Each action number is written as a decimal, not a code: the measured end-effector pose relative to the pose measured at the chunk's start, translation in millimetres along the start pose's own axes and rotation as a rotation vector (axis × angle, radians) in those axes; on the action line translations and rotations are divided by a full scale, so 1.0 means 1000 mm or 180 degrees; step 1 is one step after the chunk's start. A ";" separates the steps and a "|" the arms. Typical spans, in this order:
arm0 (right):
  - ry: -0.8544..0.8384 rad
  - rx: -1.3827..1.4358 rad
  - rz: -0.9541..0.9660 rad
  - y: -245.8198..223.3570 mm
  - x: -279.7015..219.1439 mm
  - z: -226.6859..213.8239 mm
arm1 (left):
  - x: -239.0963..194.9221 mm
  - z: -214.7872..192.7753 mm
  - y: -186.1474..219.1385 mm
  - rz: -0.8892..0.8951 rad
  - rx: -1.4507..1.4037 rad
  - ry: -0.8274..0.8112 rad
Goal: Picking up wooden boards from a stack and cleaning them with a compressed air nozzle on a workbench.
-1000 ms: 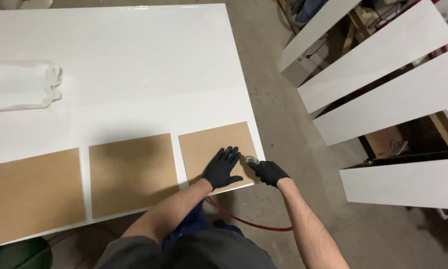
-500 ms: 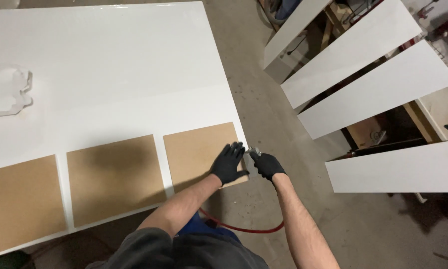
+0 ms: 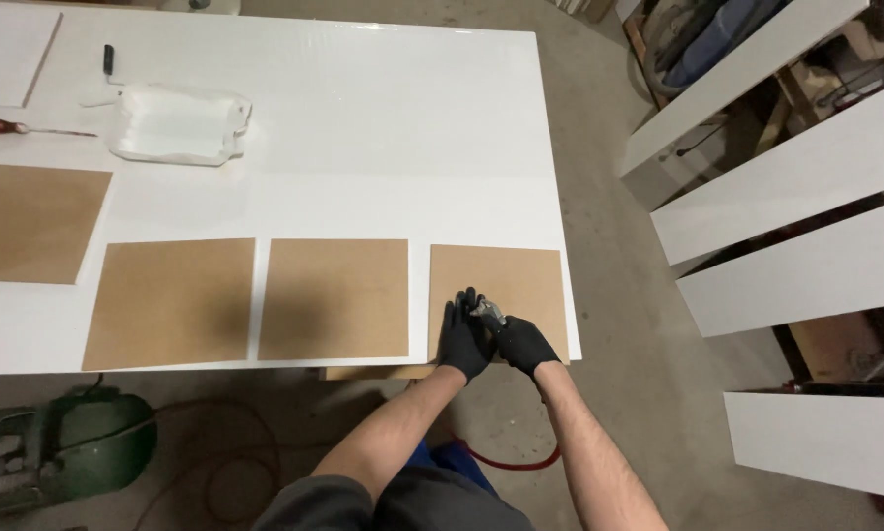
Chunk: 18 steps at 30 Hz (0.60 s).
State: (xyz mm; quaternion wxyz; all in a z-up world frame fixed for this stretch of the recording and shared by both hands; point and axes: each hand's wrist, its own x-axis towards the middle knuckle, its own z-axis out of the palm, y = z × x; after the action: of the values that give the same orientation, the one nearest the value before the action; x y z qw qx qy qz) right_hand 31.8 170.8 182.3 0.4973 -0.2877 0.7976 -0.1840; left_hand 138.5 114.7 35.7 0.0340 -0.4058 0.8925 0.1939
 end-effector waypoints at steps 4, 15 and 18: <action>0.0136 -0.0035 -0.0052 -0.019 -0.004 0.006 | 0.011 -0.007 -0.055 0.0508 0.0186 0.0099; 0.0187 -0.0183 0.0155 -0.099 0.070 0.097 | 0.056 -0.100 -0.244 0.0608 0.0403 0.0271; 0.0373 0.0813 0.0631 -0.131 0.073 0.100 | 0.070 -0.083 -0.227 0.1417 0.0466 0.0279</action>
State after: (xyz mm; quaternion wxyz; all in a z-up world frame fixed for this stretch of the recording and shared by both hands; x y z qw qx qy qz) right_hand 132.5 22.7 164.1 0.4982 -0.1308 0.8198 -0.2504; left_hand 267.0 -101.1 24.7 -0.0189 -0.2035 0.9723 0.1136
